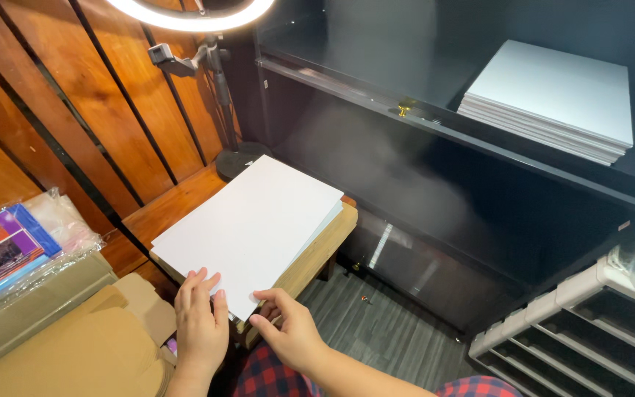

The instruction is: The person repeatedly picks up small stacks of white paper from a cardboard box and places them onto a black shelf. The action is performed by hand without tools, moving paper from the box to the shelf in a repetitive loop.

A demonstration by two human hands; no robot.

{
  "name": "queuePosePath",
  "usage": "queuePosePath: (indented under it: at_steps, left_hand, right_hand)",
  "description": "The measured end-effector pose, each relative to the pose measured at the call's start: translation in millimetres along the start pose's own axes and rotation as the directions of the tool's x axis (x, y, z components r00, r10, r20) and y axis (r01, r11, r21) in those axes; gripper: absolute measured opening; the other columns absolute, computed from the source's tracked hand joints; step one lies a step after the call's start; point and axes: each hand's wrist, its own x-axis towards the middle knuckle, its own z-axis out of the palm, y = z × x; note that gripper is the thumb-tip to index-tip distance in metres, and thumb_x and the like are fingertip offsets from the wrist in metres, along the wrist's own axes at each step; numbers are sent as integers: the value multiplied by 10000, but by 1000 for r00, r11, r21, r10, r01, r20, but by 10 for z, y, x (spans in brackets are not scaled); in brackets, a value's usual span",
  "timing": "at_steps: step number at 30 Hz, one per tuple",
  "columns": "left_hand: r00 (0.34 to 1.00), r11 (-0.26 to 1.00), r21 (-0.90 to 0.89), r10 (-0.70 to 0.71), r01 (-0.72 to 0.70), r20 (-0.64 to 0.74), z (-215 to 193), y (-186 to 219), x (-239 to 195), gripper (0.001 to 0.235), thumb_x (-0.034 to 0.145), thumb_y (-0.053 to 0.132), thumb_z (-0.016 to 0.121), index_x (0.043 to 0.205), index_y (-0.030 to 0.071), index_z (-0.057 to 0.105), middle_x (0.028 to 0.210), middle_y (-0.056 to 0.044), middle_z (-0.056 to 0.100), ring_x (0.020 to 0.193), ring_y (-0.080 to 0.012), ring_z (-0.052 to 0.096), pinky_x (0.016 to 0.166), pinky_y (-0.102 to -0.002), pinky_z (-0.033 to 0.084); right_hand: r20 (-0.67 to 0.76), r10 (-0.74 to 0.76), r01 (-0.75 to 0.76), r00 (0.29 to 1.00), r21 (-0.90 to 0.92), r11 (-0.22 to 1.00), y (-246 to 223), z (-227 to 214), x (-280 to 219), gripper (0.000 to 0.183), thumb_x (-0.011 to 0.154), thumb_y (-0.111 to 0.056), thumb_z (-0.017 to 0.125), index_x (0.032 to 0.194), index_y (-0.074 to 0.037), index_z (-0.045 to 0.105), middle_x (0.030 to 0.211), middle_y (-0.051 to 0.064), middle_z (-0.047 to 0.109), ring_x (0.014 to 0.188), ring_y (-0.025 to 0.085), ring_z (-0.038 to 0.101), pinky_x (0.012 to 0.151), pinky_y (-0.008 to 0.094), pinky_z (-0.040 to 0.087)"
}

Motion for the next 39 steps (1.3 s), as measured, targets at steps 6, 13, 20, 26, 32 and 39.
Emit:
queuePosePath:
  at_steps: [6,13,20,26,32,39]
  left_hand:
    - [999,997,-56,-45,47,26,-50,79,-6,397,1054,260,444,1350,58,615,1521,-157,499,1540,-354,353,1245,-526,291]
    - [963,945,-271,-228,184,-141,-38,374,-106,342,1013,190,566,1325,53,590,1621,-214,348,1480,-373,408,1113,-519,413]
    - [937,908,-343,-309,240,-163,43,356,-140,528,1010,202,551,1490,4,457,1623,-219,354,1531,-349,325,1235,-504,273]
    - [900,844,-397,-427,361,-89,-84,459,-55,560,1001,205,550,1518,24,430,1630,-180,371,1533,-305,328,1238,-462,274]
    - [833,734,-486,-553,475,-21,-226,549,52,598,970,161,586,1531,27,426,1607,-149,416,1496,-272,387,1217,-404,327]
    - [724,557,-613,-689,560,36,-351,589,135,653,976,148,580,1583,67,354,1660,-88,378,1502,-208,375,1212,-343,307]
  right_hand:
    - [-44,343,-272,938,520,810,-90,118,114,331,879,44,786,1023,-62,508,806,110,691,711,192,702,619,278,547]
    - [-5,535,-394,845,672,628,-128,172,147,386,836,-23,850,1038,-33,522,725,139,707,716,274,754,633,316,578]
    - [57,517,-438,854,615,655,-168,172,162,300,887,-19,819,922,-35,521,707,143,686,721,278,773,595,321,606]
    - [115,494,-461,862,582,670,-124,177,175,265,984,-57,735,977,-56,470,718,107,661,739,274,779,623,355,624]
    - [123,461,-444,879,565,695,-78,100,193,222,988,-40,707,996,-41,485,696,119,655,689,258,754,630,345,620]
    - [180,410,-444,894,486,753,41,-126,217,52,1014,-19,630,1002,-49,590,782,129,696,626,208,691,585,284,555]
